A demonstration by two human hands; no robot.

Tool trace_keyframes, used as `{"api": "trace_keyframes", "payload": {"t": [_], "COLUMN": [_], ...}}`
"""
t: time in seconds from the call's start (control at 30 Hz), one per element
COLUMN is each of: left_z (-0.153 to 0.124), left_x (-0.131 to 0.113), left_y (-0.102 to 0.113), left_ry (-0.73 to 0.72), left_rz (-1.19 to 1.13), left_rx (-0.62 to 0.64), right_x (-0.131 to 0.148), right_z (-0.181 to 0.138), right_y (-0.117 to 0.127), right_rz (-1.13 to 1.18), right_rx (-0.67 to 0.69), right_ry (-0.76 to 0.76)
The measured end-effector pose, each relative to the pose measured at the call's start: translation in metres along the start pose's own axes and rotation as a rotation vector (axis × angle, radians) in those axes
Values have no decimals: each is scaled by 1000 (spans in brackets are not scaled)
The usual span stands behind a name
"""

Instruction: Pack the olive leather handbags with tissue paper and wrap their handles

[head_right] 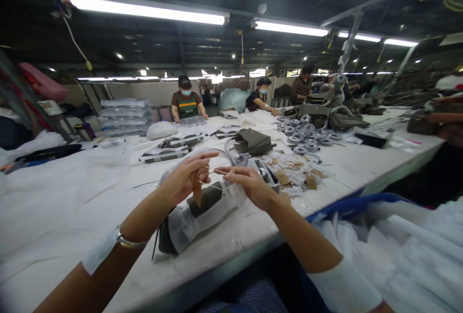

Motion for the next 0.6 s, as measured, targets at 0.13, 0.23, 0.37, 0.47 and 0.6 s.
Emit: {"api": "trace_keyframes", "payload": {"t": [0.13,0.23,0.37,0.47,0.6], "left_z": [-10,-13,-15,-23,-35], "left_x": [1,5,10,13,18], "left_y": [7,12,12,3,-13], "left_ry": [18,-47,-245,-423,-504], "left_rz": [81,389,838,903,955], "left_rx": [54,59,-44,-67,12], "right_x": [-7,-8,-11,-18,-31], "right_z": [-5,-10,-15,-18,-21], "right_y": [-7,-8,-7,-5,0], "right_rz": [163,202,190,173,251], "right_rx": [-50,-110,-209,-278,-322], "right_ry": [-132,-179,-214,-188,-178]}}
Point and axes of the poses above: each hand's wrist, its own z-axis towards the middle knuckle, its own y-axis out of the back of the hand, x = y × z, the point moved 3 cm from there along z, towards the middle knuckle, and after that the axes turned 9 degrees about z, right-handed, at the moved point
